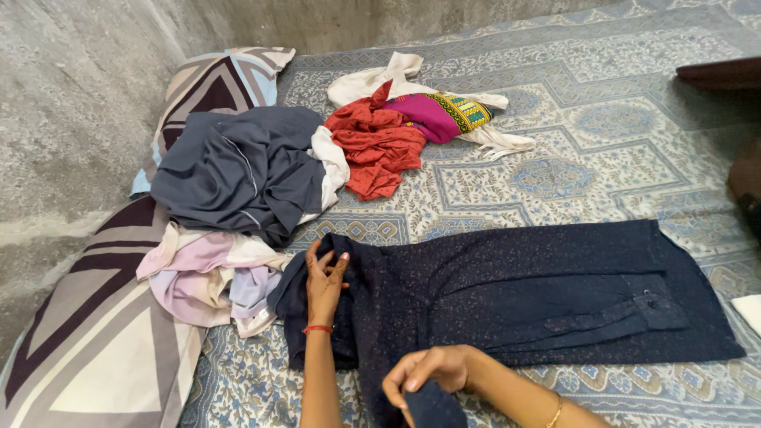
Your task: The person buttons a blue patterned shirt on a bed, folds the sleeves and sides inward, and continues folding it into a rectangle.
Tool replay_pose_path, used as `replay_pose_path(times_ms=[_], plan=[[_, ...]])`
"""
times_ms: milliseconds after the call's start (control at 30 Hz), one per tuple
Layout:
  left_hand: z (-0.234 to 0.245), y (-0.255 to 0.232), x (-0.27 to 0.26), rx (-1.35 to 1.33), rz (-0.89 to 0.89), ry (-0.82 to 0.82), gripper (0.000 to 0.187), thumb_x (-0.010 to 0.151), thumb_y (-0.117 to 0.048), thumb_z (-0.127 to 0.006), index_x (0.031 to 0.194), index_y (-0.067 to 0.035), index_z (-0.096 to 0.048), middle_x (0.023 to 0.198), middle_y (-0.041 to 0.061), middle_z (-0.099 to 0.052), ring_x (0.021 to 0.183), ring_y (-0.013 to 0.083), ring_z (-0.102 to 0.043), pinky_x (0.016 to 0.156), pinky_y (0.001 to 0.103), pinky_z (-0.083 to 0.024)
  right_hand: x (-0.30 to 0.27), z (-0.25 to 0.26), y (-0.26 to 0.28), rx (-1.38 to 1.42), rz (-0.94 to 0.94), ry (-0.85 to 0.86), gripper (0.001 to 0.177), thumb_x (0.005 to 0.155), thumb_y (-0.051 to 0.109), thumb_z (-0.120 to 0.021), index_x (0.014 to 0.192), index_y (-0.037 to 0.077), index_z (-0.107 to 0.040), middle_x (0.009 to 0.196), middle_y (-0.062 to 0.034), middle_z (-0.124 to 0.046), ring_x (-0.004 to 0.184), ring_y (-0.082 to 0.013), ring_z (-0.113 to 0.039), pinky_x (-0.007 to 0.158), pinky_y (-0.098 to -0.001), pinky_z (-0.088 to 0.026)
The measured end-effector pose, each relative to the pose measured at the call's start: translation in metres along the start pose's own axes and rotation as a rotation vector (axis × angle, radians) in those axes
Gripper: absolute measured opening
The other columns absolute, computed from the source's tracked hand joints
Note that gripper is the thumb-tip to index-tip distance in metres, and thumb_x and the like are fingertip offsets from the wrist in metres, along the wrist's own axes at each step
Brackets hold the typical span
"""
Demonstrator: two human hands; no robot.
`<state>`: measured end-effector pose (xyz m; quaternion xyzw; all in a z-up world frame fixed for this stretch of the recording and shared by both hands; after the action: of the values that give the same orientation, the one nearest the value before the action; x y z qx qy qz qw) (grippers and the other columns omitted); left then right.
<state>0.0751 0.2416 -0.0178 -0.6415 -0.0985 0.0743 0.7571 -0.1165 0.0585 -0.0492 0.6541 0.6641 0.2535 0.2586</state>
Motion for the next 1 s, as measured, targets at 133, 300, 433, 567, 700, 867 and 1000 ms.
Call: replay_pose_path(times_ms=[133,300,433,567,700,867,1000], plan=[[-0.001,-0.002,-0.003,0.111,-0.07,-0.001,0.063,0.088,-0.024,-0.073,0.146,-0.019,-0.051,0.114,0.009,-0.073,0.08,0.0155,-0.066,0.064,0.03,-0.059,0.007,-0.006,0.009,-0.222,0.059,-0.095,0.044,0.11,0.034,-0.063,0.118,-0.009,-0.069,0.114,-0.0166,-0.069,0.11,-0.0207,-0.066,0.104,-0.0307,-0.05],[0.014,-0.005,-0.004,0.271,-0.324,-0.174,0.034,0.095,-0.015,-0.067,0.13,-0.014,-0.069,0.1,0.008,-0.077,0.089,0.0143,-0.072,0.082,0.031,-0.055,-0.009,-0.018,0.059,-0.482,0.053,-0.344,0.042,0.103,0.039,-0.055,0.121,0.005,-0.071,0.121,-0.0048,-0.071,0.117,-0.0159,-0.065,0.106,-0.0338,-0.051],[0.025,0.022,0.008,0.257,-0.212,-0.282,0.036,0.093,-0.005,-0.063,0.128,-0.013,-0.071,0.095,0.009,-0.073,0.086,0.0186,-0.071,0.081,0.031,-0.056,-0.04,0.002,0.105,-0.794,0.363,-0.707,0.032,0.103,0.028,-0.063,0.114,0.0,-0.075,0.114,-0.0126,-0.074,0.11,-0.023,-0.066,0.099,-0.0395,-0.052],[0.029,0.039,0.017,-0.006,-0.245,-0.26,0.039,0.092,-0.001,-0.059,0.13,-0.01,-0.064,0.105,0.008,-0.072,0.092,0.0174,-0.07,0.083,0.03,-0.056,-0.082,0.001,0.132,-1.603,0.475,-1.243,0.029,0.093,0.024,-0.066,0.115,0.007,-0.072,0.126,-0.0082,-0.071,0.124,-0.0256,-0.063,0.106,-0.0416,-0.047],[0.027,0.021,0.009,0.22,-0.266,-0.281,0.038,0.091,-0.005,-0.06,0.129,-0.009,-0.064,0.11,0.01,-0.067,0.091,0.0219,-0.069,0.081,0.033,-0.057,-0.084,0.002,0.125,-1.841,0.394,-1.35,0.042,0.092,0.024,-0.066,0.131,0.008,-0.064,0.145,-0.0111,-0.057,0.137,-0.0305,-0.049,0.111,-0.0472,-0.035],[0.025,-0.024,0.002,0.689,-0.353,-0.476,0.03,0.098,-0.025,-0.065,0.124,-0.012,-0.068,0.122,0.014,-0.063,0.108,0.0337,-0.063,0.093,0.044,-0.051,-0.087,0.01,0.122,-1.797,0.362,-1.351,0.041,0.095,0.026,-0.063,0.132,0.008,-0.063,0.147,-0.0101,-0.057,0.141,-0.0291,-0.047,0.114,-0.0477,-0.033],[0.019,-0.038,0.027,0.904,-0.531,-0.493,0.043,0.096,-0.044,-0.065,0.126,-0.013,-0.068,0.125,0.011,-0.067,0.123,0.0391,-0.055,0.103,0.056,-0.038,-0.088,0.012,0.122,-1.753,0.366,-1.358,0.041,0.096,0.027,-0.062,0.132,0.009,-0.064,0.147,-0.0094,-0.057,0.141,-0.0282,-0.047,0.115,-0.0472,-0.032]])
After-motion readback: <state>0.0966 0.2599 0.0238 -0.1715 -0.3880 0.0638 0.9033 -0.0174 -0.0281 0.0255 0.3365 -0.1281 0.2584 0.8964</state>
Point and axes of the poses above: each hand's wrist, its own x-axis towards the middle knuckle, its own z-axis out of the back of the hand, y = z × x, the point moved 8 cm from there along x, towards the middle knuckle
